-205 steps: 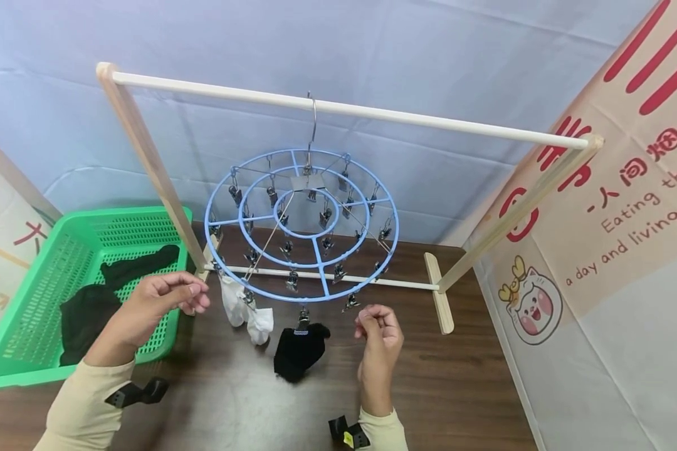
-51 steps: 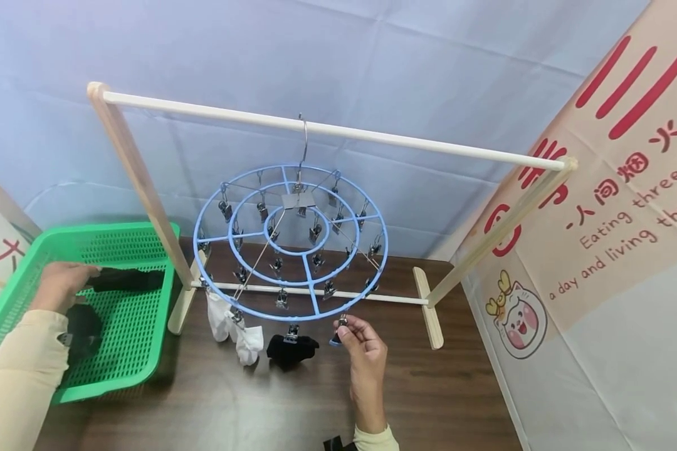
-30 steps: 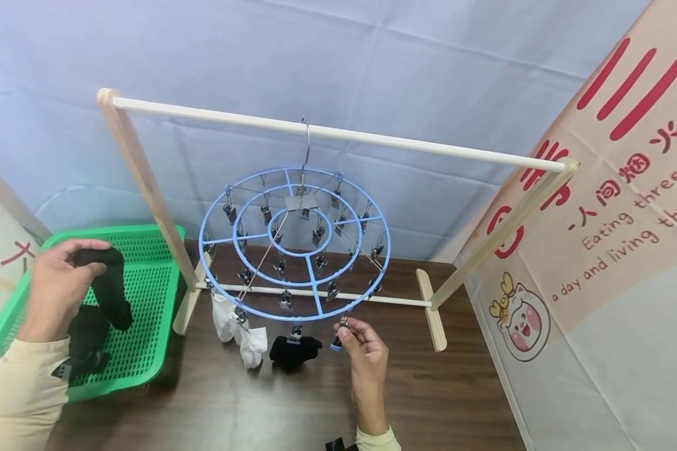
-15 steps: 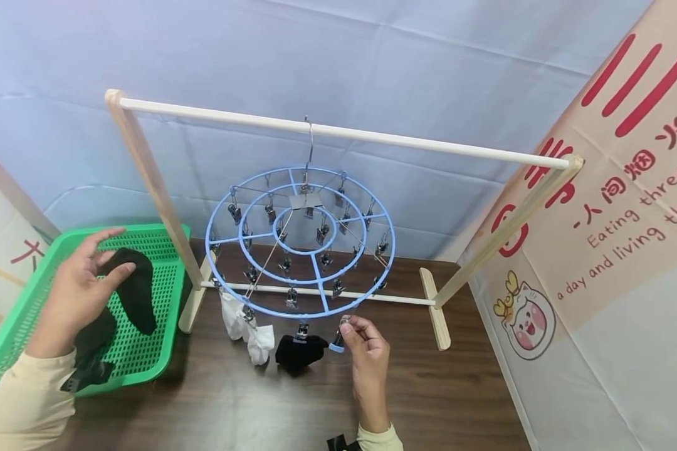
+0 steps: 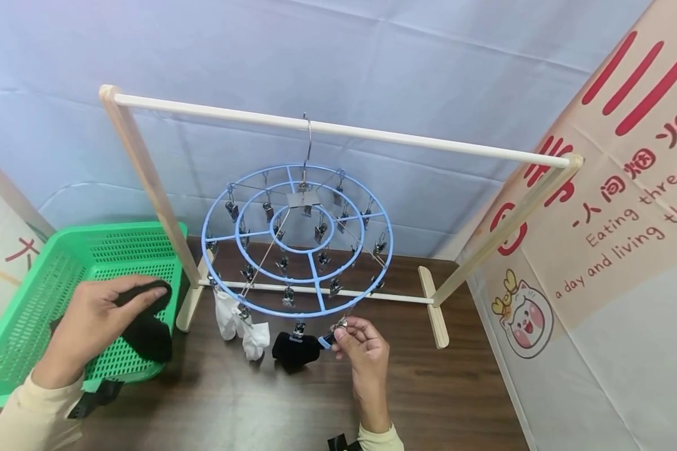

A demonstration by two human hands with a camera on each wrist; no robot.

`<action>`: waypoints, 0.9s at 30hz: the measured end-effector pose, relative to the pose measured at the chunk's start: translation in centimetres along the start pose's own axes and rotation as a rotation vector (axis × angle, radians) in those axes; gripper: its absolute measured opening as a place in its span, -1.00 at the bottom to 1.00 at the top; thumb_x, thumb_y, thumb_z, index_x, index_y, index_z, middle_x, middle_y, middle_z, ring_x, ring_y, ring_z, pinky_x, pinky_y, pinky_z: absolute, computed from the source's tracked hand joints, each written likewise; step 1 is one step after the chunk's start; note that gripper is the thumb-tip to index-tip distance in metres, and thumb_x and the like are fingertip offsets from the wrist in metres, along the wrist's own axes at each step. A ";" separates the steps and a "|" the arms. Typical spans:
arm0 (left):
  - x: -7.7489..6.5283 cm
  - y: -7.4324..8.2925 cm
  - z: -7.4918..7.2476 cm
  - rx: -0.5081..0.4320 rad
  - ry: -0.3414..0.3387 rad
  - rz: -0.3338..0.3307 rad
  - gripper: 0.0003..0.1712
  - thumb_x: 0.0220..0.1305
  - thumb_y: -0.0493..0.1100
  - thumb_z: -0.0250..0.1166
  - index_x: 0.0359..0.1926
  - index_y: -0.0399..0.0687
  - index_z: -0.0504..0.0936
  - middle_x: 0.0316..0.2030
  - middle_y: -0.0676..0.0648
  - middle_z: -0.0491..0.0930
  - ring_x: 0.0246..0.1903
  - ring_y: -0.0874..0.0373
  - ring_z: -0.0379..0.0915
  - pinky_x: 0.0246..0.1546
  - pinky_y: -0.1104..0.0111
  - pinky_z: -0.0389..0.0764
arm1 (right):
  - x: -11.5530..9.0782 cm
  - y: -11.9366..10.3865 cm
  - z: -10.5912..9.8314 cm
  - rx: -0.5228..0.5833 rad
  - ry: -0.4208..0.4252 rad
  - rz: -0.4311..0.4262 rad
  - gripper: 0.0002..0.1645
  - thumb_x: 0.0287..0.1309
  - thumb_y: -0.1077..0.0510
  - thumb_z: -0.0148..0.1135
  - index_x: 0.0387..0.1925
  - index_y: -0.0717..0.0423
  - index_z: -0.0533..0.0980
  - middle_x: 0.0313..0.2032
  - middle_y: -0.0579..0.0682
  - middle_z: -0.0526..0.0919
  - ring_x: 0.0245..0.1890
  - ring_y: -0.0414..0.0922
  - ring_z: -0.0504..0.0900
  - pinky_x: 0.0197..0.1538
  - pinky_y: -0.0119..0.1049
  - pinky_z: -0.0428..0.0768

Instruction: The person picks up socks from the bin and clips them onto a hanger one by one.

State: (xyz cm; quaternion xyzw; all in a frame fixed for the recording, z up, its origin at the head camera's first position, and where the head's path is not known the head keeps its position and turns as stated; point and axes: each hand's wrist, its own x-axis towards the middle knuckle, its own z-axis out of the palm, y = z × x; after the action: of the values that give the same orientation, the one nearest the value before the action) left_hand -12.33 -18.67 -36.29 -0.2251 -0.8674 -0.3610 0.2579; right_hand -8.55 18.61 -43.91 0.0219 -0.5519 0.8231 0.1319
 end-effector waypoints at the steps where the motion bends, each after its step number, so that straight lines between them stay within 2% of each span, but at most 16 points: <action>1: -0.2 0.3 0.2 -0.008 -0.028 -0.020 -0.83 0.13 -0.36 0.39 -0.27 -0.02 0.70 -0.59 0.13 0.56 -0.72 0.44 0.08 -0.64 0.54 0.21 | 0.0 0.0 0.0 0.017 -0.012 -0.009 -0.73 0.18 0.54 0.08 -0.26 0.18 0.53 -0.48 -0.01 0.65 -0.57 -0.21 0.64 -0.50 -0.42 0.58; 3: -0.5 0.9 0.7 -0.029 -0.076 -0.066 -0.89 0.27 -0.28 0.30 -0.36 0.02 0.58 -0.69 0.22 0.29 -0.72 0.42 0.00 -0.65 0.50 0.18 | 0.0 0.1 -0.1 0.051 -0.033 -0.030 -0.76 0.21 0.54 0.05 -0.25 0.20 0.51 -0.48 0.03 0.65 -0.57 -0.18 0.66 -0.49 -0.39 0.61; 5: -0.9 1.4 1.2 -0.057 -0.110 -0.102 -0.77 0.38 -0.24 0.18 -0.44 0.07 0.41 -0.68 0.23 0.04 -0.71 0.41 -0.10 -0.66 0.47 0.13 | 0.1 0.1 -0.1 0.081 -0.052 -0.047 -0.77 0.23 0.53 0.02 -0.25 0.22 0.50 -0.47 0.06 0.66 -0.56 -0.15 0.68 -0.47 -0.35 0.63; 7: -1.4 1.7 1.7 -0.118 -0.128 -0.104 -0.66 0.43 -0.29 0.07 -0.50 0.07 0.26 -0.67 0.22 -0.04 -0.71 0.41 -0.16 -0.69 0.46 0.06 | 0.1 0.1 -0.2 0.095 -0.071 -0.059 -0.78 0.25 0.52 -0.01 -0.25 0.24 0.49 -0.46 0.08 0.67 -0.55 -0.13 0.69 -0.45 -0.33 0.63; 9: -1.9 1.8 2.3 -0.172 -0.121 -0.083 -0.62 0.42 -0.39 -0.03 -0.53 0.05 0.18 -0.65 0.22 -0.06 -0.70 0.43 -0.21 -0.70 0.47 0.01 | 0.0 0.1 -0.2 0.103 -0.084 -0.068 -0.79 0.28 0.50 -0.03 -0.25 0.25 0.50 -0.47 0.10 0.67 -0.54 -0.13 0.69 -0.45 -0.32 0.64; 12: -2.6 2.0 3.1 -0.225 -0.107 -0.040 -0.61 0.25 -0.52 -0.11 -0.56 0.01 0.13 -0.60 0.22 -0.09 -0.65 0.44 -0.25 -0.70 0.47 -0.06 | -0.1 0.0 -0.1 0.114 -0.099 -0.081 -0.78 0.33 0.46 -0.06 -0.26 0.25 0.53 -0.49 0.08 0.66 -0.55 -0.15 0.68 -0.45 -0.34 0.63; 15: -2.9 2.5 3.8 -0.213 -0.104 -0.051 -0.61 0.12 -0.55 -0.05 -0.56 0.06 0.22 -0.59 0.24 -0.02 -0.63 0.43 -0.12 -0.68 0.46 0.02 | -0.1 -0.1 -0.1 0.115 -0.108 -0.098 -0.75 0.35 0.43 -0.09 -0.27 0.26 0.55 -0.50 0.05 0.65 -0.57 -0.18 0.65 -0.48 -0.37 0.61; 19: -3.1 3.3 4.5 -0.178 -0.155 -0.148 -0.62 0.15 -0.49 0.08 -0.48 0.16 0.46 -0.63 0.26 0.29 -0.63 0.37 0.17 -0.59 0.46 0.24 | -0.1 -0.3 -0.1 0.098 -0.104 -0.102 -0.74 0.35 0.42 -0.08 -0.29 0.25 0.56 -0.53 0.02 0.63 -0.60 -0.21 0.61 -0.51 -0.40 0.58; 22: -3.2 3.6 5.1 -0.174 -0.187 -0.189 -0.69 0.15 -0.45 0.18 -0.41 0.13 0.56 -0.58 0.24 0.45 -0.61 0.35 0.28 -0.54 0.44 0.34 | -0.1 -0.3 -0.1 0.083 -0.097 -0.093 -0.74 0.34 0.42 -0.06 -0.30 0.24 0.57 -0.52 0.01 0.62 -0.61 -0.22 0.59 -0.52 -0.42 0.56; 25: -3.2 3.8 5.6 -0.200 -0.209 -0.178 -0.72 0.12 -0.44 0.24 -0.34 0.07 0.64 -0.61 0.25 0.43 -0.63 0.39 0.26 -0.58 0.45 0.36 | -0.2 -0.3 -0.1 0.077 -0.091 -0.093 -0.74 0.34 0.42 -0.05 -0.29 0.25 0.58 -0.51 0.02 0.62 -0.60 -0.22 0.58 -0.51 -0.43 0.56; 27: -3.2 3.8 5.9 -0.225 -0.225 -0.159 -0.73 0.13 -0.44 0.27 -0.28 0.03 0.67 -0.57 0.23 0.50 -0.62 0.42 0.26 -0.60 0.47 0.36 | -0.1 -0.3 -0.2 0.078 -0.094 -0.103 -0.73 0.34 0.43 -0.07 -0.27 0.28 0.59 -0.50 0.02 0.63 -0.60 -0.22 0.58 -0.51 -0.43 0.56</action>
State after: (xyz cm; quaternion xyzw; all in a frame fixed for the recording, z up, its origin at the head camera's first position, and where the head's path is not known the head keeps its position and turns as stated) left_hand -9.38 -12.54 -39.83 -0.2221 -0.8601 -0.4477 0.1028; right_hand -8.31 18.87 -43.73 0.0943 -0.5233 0.8340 0.1471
